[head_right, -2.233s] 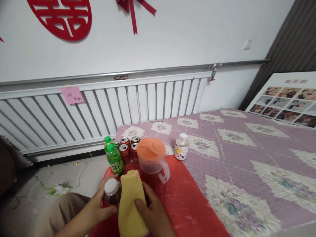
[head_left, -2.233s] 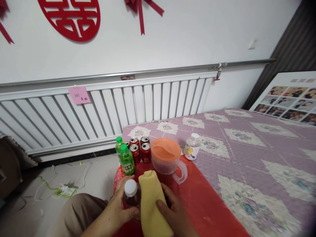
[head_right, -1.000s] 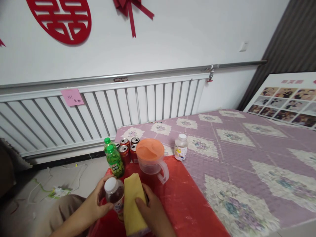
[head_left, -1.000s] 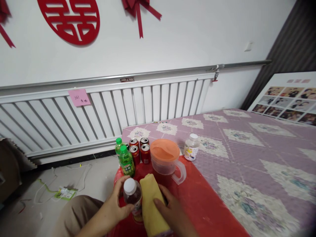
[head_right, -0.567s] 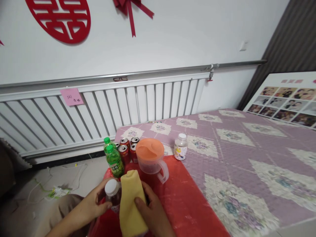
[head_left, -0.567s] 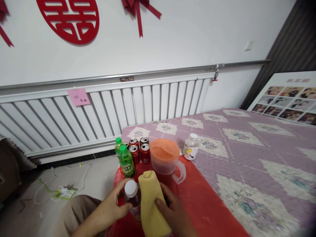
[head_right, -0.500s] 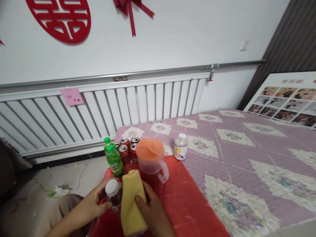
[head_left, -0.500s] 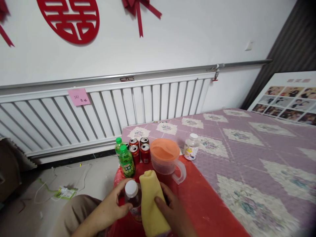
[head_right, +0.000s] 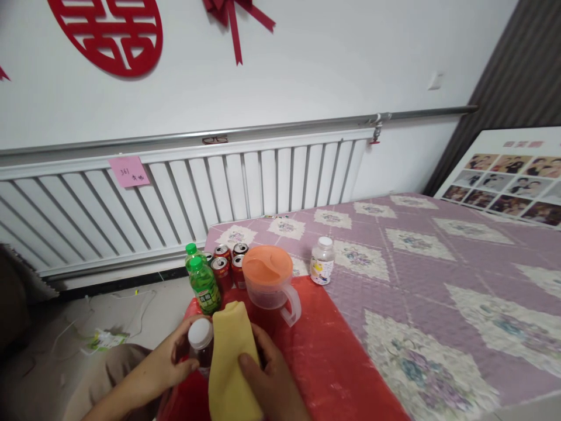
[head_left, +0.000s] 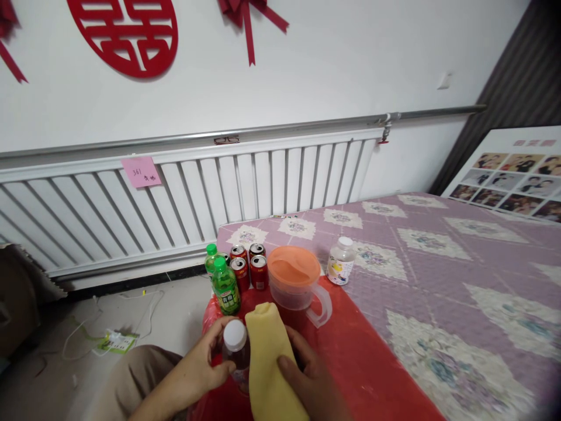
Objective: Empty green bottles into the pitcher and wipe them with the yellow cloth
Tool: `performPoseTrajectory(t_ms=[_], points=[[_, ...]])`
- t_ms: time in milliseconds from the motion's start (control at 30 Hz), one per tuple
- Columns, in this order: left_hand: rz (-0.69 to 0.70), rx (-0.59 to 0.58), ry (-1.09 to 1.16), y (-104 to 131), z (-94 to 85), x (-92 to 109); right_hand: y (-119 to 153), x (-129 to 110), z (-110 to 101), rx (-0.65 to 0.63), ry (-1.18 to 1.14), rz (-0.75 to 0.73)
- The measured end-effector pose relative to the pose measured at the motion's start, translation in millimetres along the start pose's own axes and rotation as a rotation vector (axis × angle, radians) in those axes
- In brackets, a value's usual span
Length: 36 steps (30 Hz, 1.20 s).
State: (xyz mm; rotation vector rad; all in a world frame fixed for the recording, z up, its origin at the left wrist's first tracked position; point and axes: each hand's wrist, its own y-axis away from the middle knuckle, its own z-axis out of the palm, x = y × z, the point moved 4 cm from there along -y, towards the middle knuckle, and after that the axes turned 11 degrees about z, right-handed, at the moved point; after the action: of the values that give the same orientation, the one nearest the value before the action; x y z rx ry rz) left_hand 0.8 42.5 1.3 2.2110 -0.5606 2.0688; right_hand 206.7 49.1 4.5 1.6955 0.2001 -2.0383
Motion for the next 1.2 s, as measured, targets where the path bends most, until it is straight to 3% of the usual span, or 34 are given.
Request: performPoseTrajectory(t_ms=[100,367,667,867,1100,1200], points=[[-0.011,-0.005,0.001,1,0.0,1,8,-5,4,-0.109,-0.021,0.030],[-0.002,-0.016,-0.030,0,1.0,4,19,-9,-2,-0.249,0.112,0.126],[-0.006,-0.020,-0.011,-1,0.5,2,28,0,-9,-0.272,0.139,0.242],[-0.047,-0.060,-0.002,-3,1.3,7,11,1,-12,-0.200,-0.017,0.082],[-0.063,-0.095,-0.046,-5,3.0,13,-15,23,-21,0.080,0.064,0.112],[-0.048,-0.058,-0.175,0,3.6,6,-17,25,-23,0.123,0.125,0.115]])
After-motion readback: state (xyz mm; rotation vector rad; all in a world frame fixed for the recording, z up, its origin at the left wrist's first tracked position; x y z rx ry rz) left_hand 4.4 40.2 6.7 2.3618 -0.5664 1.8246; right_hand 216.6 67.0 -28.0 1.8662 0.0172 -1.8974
